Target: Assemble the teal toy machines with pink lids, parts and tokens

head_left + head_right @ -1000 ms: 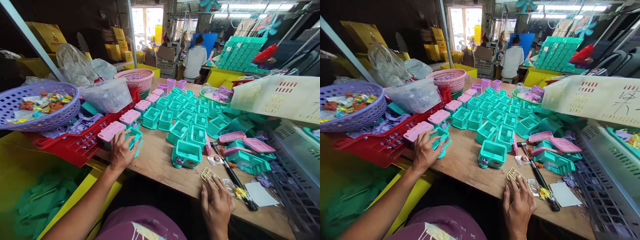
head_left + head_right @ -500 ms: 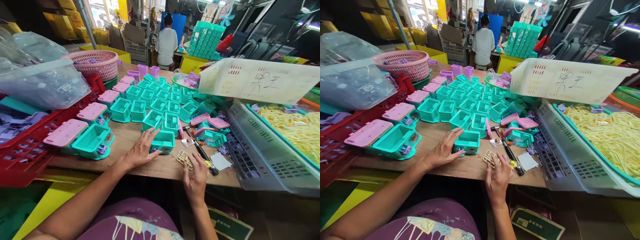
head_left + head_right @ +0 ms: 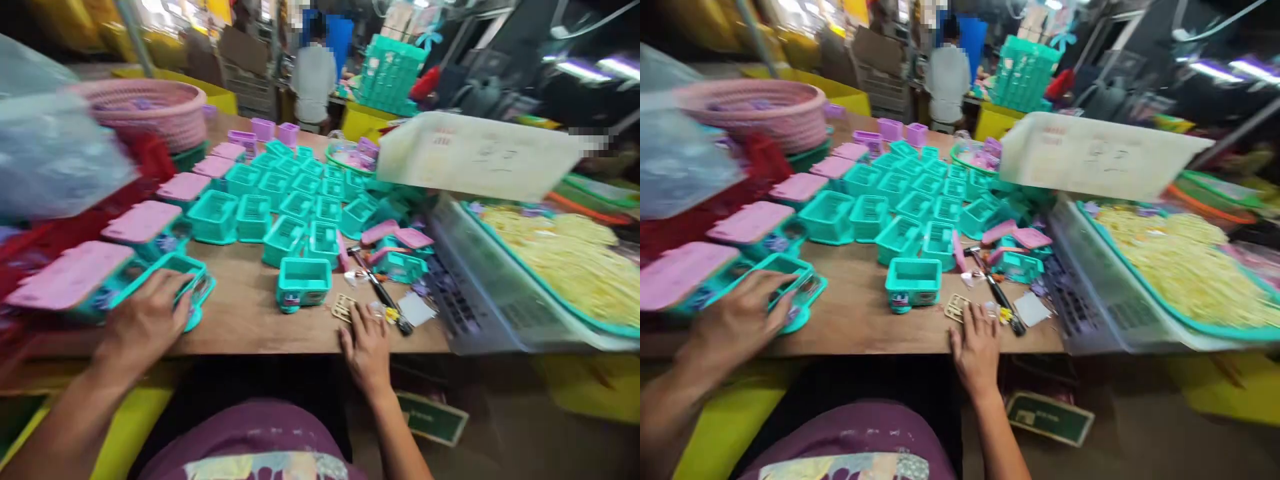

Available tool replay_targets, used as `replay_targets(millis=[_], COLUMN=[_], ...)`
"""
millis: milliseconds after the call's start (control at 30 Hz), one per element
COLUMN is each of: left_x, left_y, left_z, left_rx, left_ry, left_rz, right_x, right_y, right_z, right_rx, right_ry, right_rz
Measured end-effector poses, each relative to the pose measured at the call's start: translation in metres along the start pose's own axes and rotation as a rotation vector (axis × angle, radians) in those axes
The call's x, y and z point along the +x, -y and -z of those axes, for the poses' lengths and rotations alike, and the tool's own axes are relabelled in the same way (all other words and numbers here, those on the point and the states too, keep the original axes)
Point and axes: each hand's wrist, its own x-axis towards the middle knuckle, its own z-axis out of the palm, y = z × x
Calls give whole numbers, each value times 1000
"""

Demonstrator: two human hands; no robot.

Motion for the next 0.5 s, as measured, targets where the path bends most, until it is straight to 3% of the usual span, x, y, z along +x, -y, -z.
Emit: replay_targets(millis=[100,233,300,367,400,467,500], left_x=[8,11,5,-6,-12,-23,-27], left_y=[-22,-70,-97,-123,-136,-158,-167], left_z=[-11,0,3,-2,-8,-23,-33], left_rx=[-168,-305,-514,-800,-902,-1004,-1017], left_ry=[-5,-161,-113,184,430,775,888], left_rz=[-63,-32,-31,-13,31,159,206], right_x=[-1,-13,-19,-23,-25,-26,-26], right_y=[6,11,10,8,7,3,0], right_z=[5,12,15,18,19,20,22], right_rx=[12,48,45,56,68,92,102], right_ry=[42,29,29,0,-31,-117,-159], right_rz=[-39,-33,4,67,100,164,198])
